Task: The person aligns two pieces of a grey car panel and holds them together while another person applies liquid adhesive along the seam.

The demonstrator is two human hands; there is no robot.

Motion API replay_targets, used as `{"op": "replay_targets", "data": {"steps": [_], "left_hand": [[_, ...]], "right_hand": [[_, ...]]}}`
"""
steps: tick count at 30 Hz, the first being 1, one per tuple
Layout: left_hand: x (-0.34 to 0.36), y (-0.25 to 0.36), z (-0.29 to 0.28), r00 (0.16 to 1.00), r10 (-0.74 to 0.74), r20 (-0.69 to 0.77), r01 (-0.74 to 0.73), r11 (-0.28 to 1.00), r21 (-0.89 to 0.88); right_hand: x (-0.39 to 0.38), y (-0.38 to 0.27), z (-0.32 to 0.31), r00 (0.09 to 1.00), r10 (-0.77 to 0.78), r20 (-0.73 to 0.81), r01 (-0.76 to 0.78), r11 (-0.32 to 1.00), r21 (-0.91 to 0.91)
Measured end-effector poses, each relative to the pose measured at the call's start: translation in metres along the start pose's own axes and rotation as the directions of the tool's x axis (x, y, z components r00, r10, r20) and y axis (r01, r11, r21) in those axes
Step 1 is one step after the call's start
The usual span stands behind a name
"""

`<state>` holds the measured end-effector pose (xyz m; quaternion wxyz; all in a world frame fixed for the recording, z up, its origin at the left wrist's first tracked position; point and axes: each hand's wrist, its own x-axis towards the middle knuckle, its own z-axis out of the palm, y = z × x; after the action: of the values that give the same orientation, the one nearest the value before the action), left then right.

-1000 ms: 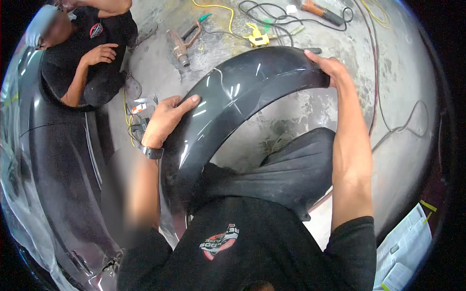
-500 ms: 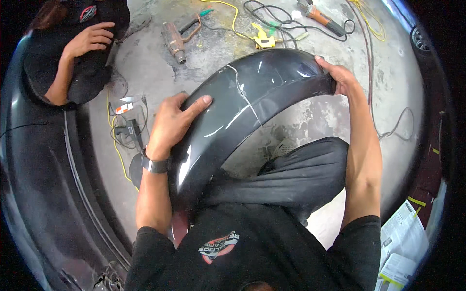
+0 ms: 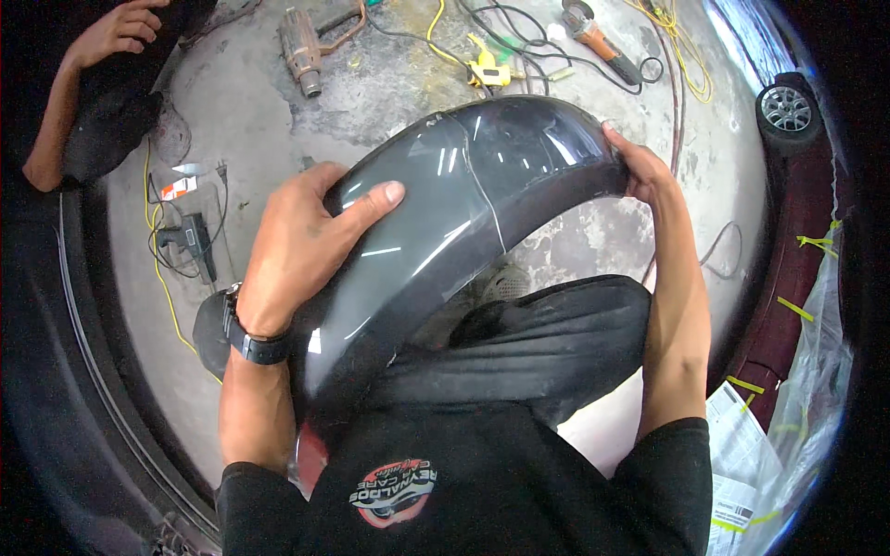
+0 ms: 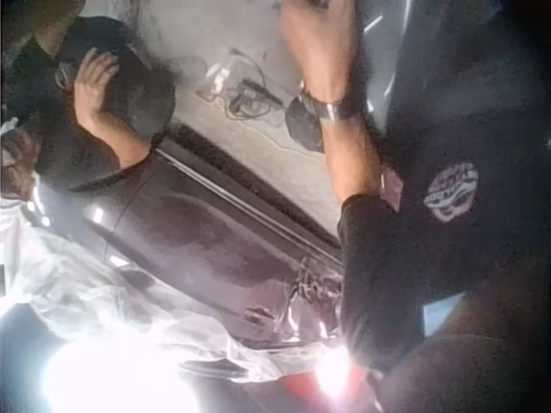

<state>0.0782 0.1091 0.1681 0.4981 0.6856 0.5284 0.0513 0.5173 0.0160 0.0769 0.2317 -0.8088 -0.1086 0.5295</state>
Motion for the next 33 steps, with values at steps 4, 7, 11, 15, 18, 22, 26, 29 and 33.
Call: {"op": "replay_targets", "data": {"steps": [4, 7, 11, 15, 18, 22, 26, 29, 33], "left_hand": [[0.005, 0.001, 0.003, 0.999, 0.013, 0.034, -0.013, 1.000, -0.010], [0.006, 0.002, 0.005, 0.999, -0.022, 0.043, 0.022, 1.000, -0.016], [0.007, 0.003, 0.011, 0.999, 0.016, -0.028, -0.016, 1.000, -0.016], [0.006, 0.004, 0.011, 0.999, -0.016, -0.043, 0.016, 1.000, 0.007], [0.006, 0.007, 0.010, 1.000, -0.019, -0.013, 0.019, 0.999, 0.033], [0.004, 0.009, 0.011, 0.999, -0.041, 0.006, 0.041, 0.999, 0.007], [-0.001, 0.012, 0.008, 0.999, -0.043, 0.000, 0.043, 0.998, 0.040], [-0.003, 0.013, 0.009, 0.999, -0.049, 0.005, 0.049, 0.999, 0.009], [-0.006, 0.013, 0.009, 0.999, -0.034, -0.010, 0.034, 0.999, 0.022]], "right_hand": [[0.011, 0.012, -0.010, 0.998, -0.055, -0.036, 0.059, 0.989, 0.137], [0.003, 0.008, -0.007, 0.998, -0.058, -0.037, 0.063, 0.987, 0.148], [0.008, 0.012, -0.014, 0.997, -0.066, -0.044, 0.072, 0.987, 0.142], [-0.003, 0.004, -0.008, 0.998, -0.059, -0.031, 0.063, 0.988, 0.138], [-0.004, 0.004, -0.008, 0.998, -0.055, -0.041, 0.059, 0.992, 0.110], [0.004, 0.010, -0.012, 0.988, -0.061, -0.143, 0.077, 0.991, 0.106], [-0.003, 0.009, -0.006, 0.993, -0.100, -0.056, 0.108, 0.978, 0.180], [0.007, 0.013, -0.013, 0.997, -0.031, -0.073, 0.039, 0.993, 0.112], [0.005, 0.015, -0.013, 0.998, -0.057, -0.031, 0.060, 0.993, 0.098]]}}
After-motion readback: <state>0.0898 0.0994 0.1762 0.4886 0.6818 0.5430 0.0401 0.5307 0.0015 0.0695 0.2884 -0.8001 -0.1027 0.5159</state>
